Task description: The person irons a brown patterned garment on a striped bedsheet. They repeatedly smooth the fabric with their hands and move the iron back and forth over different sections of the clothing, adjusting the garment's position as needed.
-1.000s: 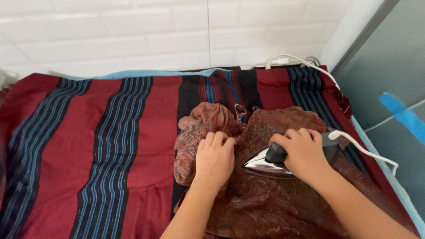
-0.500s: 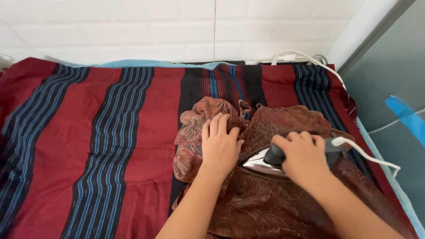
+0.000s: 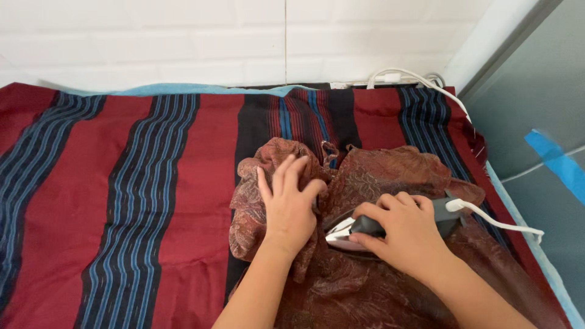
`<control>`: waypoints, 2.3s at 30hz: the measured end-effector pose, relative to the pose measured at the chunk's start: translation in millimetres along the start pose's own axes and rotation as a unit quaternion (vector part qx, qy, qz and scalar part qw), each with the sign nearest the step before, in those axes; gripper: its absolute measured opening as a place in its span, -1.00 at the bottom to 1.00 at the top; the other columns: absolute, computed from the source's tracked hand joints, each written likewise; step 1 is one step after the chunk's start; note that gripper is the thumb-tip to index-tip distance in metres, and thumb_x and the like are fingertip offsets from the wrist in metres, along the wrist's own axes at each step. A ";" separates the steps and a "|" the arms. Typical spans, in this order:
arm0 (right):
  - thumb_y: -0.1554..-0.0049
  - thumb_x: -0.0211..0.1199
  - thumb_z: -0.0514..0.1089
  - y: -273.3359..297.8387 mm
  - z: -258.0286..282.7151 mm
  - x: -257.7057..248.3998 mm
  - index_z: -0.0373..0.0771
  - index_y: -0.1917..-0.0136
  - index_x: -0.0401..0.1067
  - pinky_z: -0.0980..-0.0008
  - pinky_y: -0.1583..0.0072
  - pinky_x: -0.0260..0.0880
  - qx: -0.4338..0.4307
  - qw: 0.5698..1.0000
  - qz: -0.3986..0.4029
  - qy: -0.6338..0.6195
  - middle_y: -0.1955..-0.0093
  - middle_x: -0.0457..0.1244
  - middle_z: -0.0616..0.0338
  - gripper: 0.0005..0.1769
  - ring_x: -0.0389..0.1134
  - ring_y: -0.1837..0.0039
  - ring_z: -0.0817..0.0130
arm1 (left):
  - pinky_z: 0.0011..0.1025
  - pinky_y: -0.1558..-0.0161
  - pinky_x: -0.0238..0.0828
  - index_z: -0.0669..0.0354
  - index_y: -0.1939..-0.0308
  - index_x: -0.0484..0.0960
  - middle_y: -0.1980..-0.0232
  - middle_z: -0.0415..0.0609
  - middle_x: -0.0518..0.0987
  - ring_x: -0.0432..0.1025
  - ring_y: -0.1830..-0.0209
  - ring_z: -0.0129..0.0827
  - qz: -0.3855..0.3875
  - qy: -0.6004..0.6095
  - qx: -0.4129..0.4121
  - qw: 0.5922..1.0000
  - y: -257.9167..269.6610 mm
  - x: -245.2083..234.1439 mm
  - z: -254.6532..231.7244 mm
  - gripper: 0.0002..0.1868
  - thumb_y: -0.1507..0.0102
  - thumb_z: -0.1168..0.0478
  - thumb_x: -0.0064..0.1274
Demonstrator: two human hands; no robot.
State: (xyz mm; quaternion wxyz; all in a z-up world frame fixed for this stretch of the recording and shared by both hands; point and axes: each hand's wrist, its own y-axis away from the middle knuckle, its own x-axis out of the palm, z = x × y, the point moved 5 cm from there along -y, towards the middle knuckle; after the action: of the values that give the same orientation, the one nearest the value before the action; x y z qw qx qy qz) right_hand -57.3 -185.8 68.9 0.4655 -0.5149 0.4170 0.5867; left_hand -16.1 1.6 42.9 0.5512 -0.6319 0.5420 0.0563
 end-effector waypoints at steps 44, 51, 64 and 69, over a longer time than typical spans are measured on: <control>0.09 0.29 0.42 0.8 -36.4 -8.1 0.17 -0.13 0.47 0.06 -0.01 0.27 0.119 0.991 -0.056 -0.038 0.11 0.37 0.34 -0.41 0.42 -0.04 0.22 | 0.75 -0.23 -0.72 0.03 0.61 0.74 -0.42 -0.15 0.35 -0.06 -0.60 -0.03 0.187 -0.091 -0.243 0.947 -23.1 6.2 30.4 -0.80 -0.09 0.15 0.15; -0.01 0.29 0.40 -24.0 -11.1 0.9 0.09 -0.10 0.46 0.06 0.03 0.28 0.119 0.986 -0.112 0.019 0.14 0.35 0.25 -0.47 0.41 0.00 0.19 | 0.76 -0.22 -0.72 0.01 0.48 0.76 -0.41 -0.15 0.36 -0.05 -0.58 -0.05 0.180 -0.082 -0.246 0.949 -21.6 10.6 34.8 -0.86 -0.11 0.14 0.12; -0.01 0.30 0.39 -43.5 -1.0 -3.6 0.09 -0.15 0.41 0.01 -0.02 0.26 0.084 0.994 -0.065 -0.011 0.13 0.35 0.23 -0.44 0.39 -0.05 0.12 | 0.83 -0.15 -0.63 0.08 0.55 0.63 -0.34 0.20 0.42 0.01 -0.56 0.20 0.103 -0.187 -0.066 0.975 -13.2 -20.5 12.8 -0.94 0.07 0.26 0.21; 0.03 0.28 0.41 -9.5 -14.0 -2.7 0.11 -0.14 0.40 0.02 -0.04 0.28 0.078 0.997 -0.010 -0.025 0.06 0.38 0.24 -0.42 0.40 -0.08 0.16 | 0.84 -0.13 -0.61 0.13 0.58 0.62 -0.30 0.19 0.45 0.06 -0.52 0.20 0.084 -0.174 -0.056 0.980 -10.0 -37.7 8.9 -0.90 0.09 0.24 0.22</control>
State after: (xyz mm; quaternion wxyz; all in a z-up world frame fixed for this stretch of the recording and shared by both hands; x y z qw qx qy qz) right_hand -44.8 -197.6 69.8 0.5205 -0.4664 0.4446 0.5603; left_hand -19.3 29.9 71.0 0.5945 -0.5946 0.4847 0.2412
